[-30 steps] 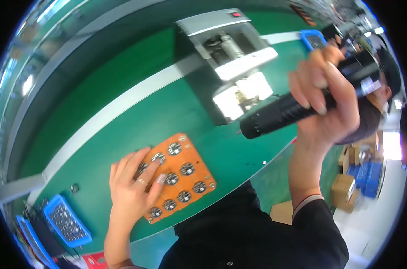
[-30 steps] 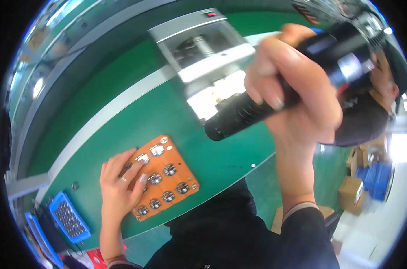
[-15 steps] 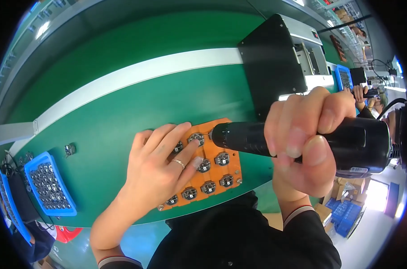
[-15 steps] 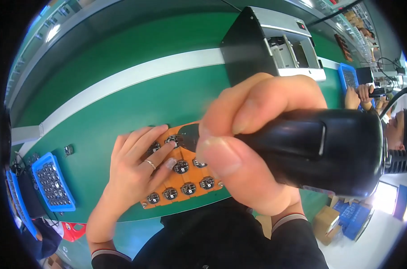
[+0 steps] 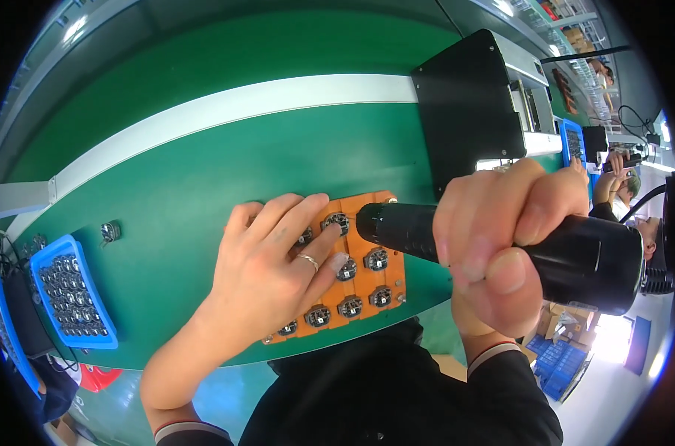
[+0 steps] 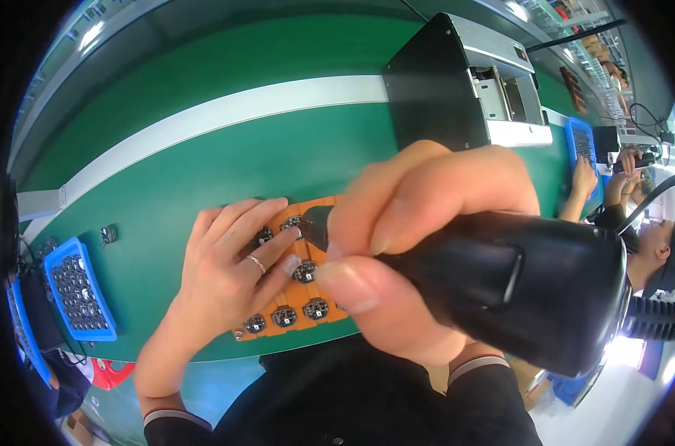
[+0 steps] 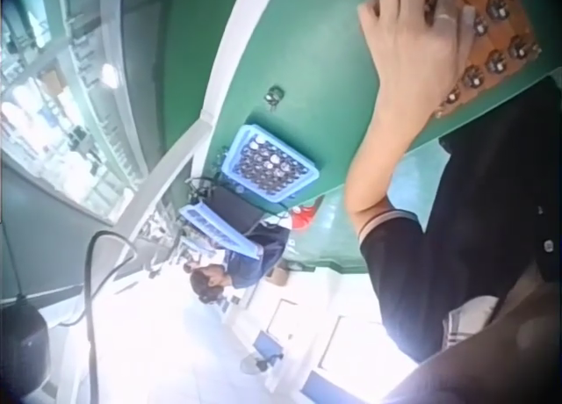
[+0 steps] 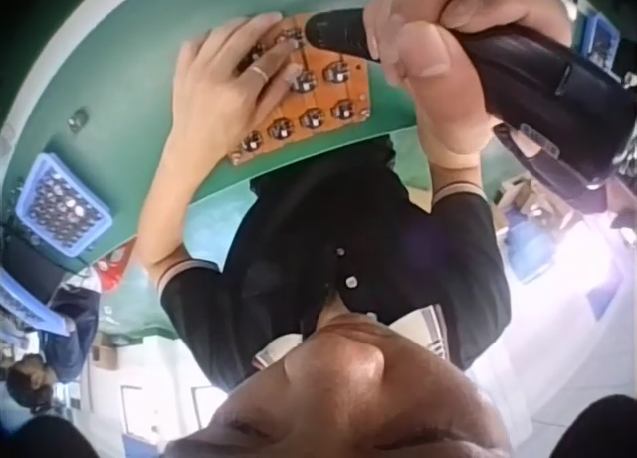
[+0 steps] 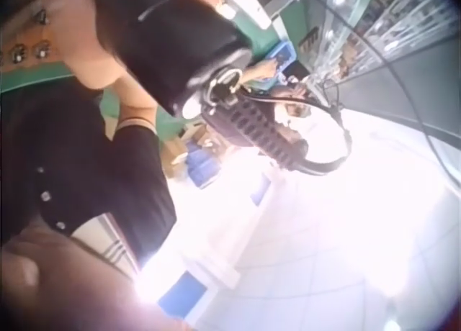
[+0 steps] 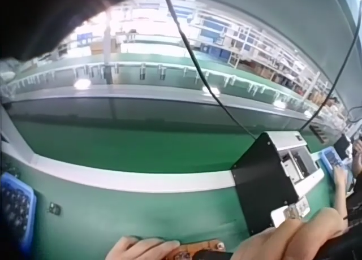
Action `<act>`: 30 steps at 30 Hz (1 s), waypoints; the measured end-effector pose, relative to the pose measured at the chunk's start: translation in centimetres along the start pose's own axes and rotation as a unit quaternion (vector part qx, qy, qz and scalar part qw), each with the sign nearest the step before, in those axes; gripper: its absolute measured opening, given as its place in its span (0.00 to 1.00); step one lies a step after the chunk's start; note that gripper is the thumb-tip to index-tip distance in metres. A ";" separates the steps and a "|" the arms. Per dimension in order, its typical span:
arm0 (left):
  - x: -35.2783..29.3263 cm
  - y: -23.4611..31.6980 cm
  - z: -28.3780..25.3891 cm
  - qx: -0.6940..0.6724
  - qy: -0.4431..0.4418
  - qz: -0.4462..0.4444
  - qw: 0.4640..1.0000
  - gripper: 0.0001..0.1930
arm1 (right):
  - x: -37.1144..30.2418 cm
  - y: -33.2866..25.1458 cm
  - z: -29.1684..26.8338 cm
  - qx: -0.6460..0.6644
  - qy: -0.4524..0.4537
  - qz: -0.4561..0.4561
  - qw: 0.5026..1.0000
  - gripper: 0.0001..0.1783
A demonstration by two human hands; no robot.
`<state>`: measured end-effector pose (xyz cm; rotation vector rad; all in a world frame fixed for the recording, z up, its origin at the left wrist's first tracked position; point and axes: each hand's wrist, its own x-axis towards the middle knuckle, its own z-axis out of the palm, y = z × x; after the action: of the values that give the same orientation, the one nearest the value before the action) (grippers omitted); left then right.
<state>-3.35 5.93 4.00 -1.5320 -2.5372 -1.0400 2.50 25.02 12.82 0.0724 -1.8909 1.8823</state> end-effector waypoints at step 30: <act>0.7 0.1 -0.6 0.008 -0.031 0.001 0.999 0.12 | -1.9 -8.6 -16.8 0.050 0.046 -0.200 0.977 0.10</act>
<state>-3.84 6.19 4.79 -1.5870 -2.5763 -0.9841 12.09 40.00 19.33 0.3647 -1.5795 1.6696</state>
